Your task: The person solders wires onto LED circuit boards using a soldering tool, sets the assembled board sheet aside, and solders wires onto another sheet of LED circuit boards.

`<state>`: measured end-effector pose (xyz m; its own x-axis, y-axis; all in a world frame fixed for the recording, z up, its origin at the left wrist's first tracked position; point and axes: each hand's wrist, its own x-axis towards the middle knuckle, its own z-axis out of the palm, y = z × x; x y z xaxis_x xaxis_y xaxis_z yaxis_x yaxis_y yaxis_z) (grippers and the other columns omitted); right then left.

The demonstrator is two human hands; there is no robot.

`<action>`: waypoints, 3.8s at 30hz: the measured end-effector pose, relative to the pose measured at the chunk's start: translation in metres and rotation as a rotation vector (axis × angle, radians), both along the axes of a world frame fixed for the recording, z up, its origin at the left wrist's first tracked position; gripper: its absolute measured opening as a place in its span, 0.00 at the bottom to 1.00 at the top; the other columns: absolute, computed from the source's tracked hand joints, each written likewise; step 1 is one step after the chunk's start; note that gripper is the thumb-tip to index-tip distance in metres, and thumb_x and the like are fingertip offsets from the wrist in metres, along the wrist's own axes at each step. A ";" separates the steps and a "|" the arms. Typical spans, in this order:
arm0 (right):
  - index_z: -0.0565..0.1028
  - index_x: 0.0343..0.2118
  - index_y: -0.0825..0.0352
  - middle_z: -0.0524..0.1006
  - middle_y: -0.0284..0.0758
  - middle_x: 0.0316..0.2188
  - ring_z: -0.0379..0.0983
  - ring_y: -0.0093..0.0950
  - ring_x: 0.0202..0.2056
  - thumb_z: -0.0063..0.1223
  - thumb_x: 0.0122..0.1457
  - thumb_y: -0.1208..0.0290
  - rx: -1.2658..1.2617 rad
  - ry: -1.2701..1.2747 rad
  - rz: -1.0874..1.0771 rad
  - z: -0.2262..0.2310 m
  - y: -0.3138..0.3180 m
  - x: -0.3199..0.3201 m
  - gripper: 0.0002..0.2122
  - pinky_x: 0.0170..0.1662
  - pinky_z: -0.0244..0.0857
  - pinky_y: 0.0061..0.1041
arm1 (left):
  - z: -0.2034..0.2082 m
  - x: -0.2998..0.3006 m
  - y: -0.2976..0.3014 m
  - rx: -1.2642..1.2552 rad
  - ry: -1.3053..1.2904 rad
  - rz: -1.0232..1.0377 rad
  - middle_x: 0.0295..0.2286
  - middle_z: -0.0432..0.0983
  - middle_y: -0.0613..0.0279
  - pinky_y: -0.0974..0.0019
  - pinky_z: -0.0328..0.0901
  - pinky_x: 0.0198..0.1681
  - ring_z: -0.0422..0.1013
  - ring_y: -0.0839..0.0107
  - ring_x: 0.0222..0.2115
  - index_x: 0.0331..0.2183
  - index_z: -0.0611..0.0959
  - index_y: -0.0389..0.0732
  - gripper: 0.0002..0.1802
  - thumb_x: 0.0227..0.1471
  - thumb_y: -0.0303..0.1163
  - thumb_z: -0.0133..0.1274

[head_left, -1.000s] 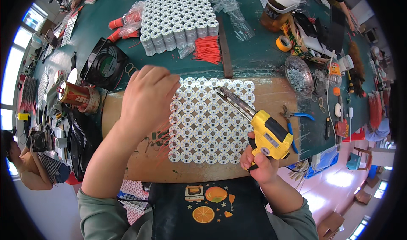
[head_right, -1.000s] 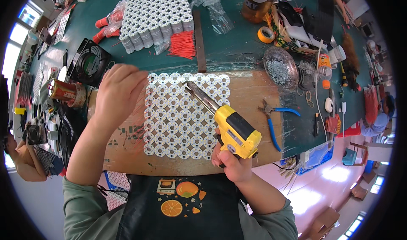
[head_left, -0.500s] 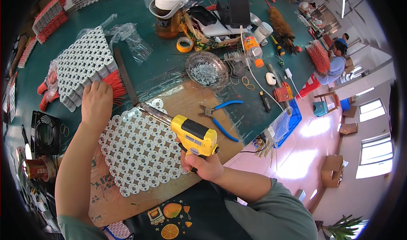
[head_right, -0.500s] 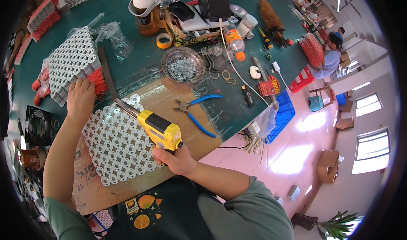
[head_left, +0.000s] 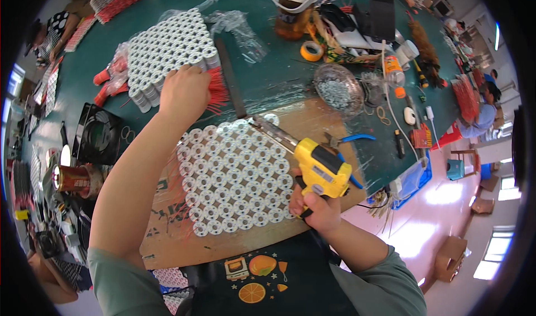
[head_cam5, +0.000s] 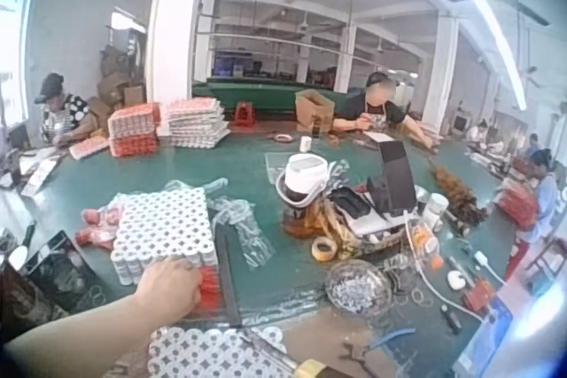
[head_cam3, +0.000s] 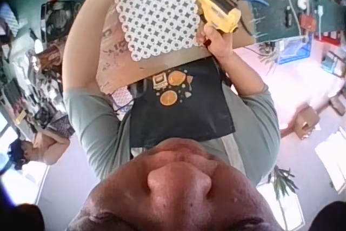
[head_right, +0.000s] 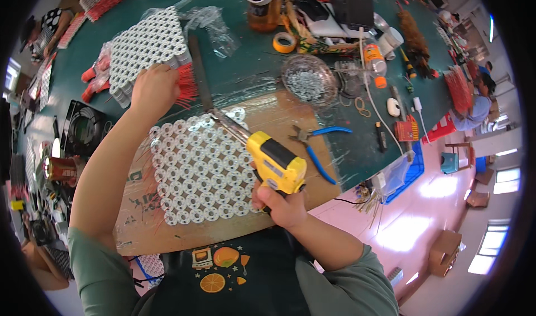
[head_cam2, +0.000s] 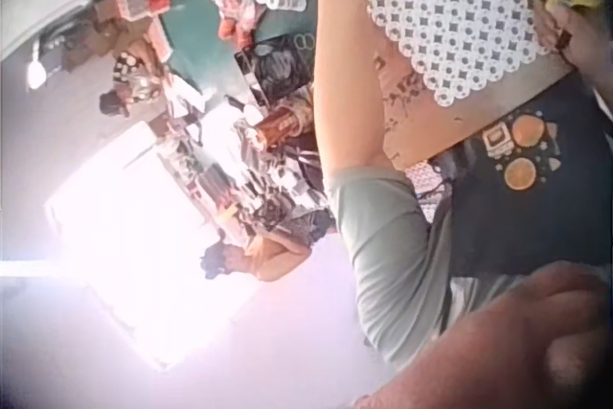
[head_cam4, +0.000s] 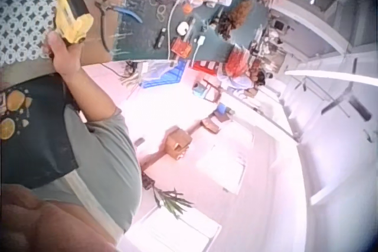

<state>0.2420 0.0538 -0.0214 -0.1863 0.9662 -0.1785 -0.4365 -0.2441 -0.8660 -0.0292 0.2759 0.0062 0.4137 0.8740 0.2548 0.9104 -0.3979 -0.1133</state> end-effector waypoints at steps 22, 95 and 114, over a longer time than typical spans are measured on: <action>0.62 0.57 0.72 0.66 0.30 0.20 0.65 0.24 0.19 0.61 0.54 0.56 0.012 0.014 -0.020 0.005 0.004 -0.004 0.34 0.22 0.63 0.26 | 0.060 -0.054 -0.024 -0.144 0.260 -0.152 0.28 0.78 0.57 0.55 0.70 0.39 0.75 0.57 0.35 0.30 0.84 0.40 0.07 0.51 0.31 0.53; 0.72 0.21 0.61 0.71 0.31 0.19 0.70 0.34 0.22 0.62 0.51 0.56 0.040 -0.491 0.785 0.013 -0.054 0.024 0.14 0.25 0.61 0.31 | -0.013 -0.049 -0.310 -0.130 -0.496 0.003 0.31 0.73 0.61 0.64 0.66 0.36 0.72 0.64 0.33 0.37 0.82 0.35 0.21 0.32 0.23 0.59; 0.70 0.21 0.59 0.71 0.30 0.19 0.69 0.34 0.19 0.58 0.52 0.47 0.099 -0.643 0.717 0.014 -0.062 0.028 0.19 0.22 0.59 0.30 | -0.013 -0.027 -0.297 -0.057 -0.490 0.018 0.29 0.73 0.64 0.61 0.64 0.38 0.71 0.65 0.35 0.36 0.83 0.37 0.21 0.31 0.25 0.60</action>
<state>0.2700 -0.0083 -0.0074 -0.6325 0.6772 -0.3759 0.3524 -0.1806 -0.9182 -0.0562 -0.0206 -0.0071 0.2420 0.8980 0.3676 0.8579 -0.3750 0.3512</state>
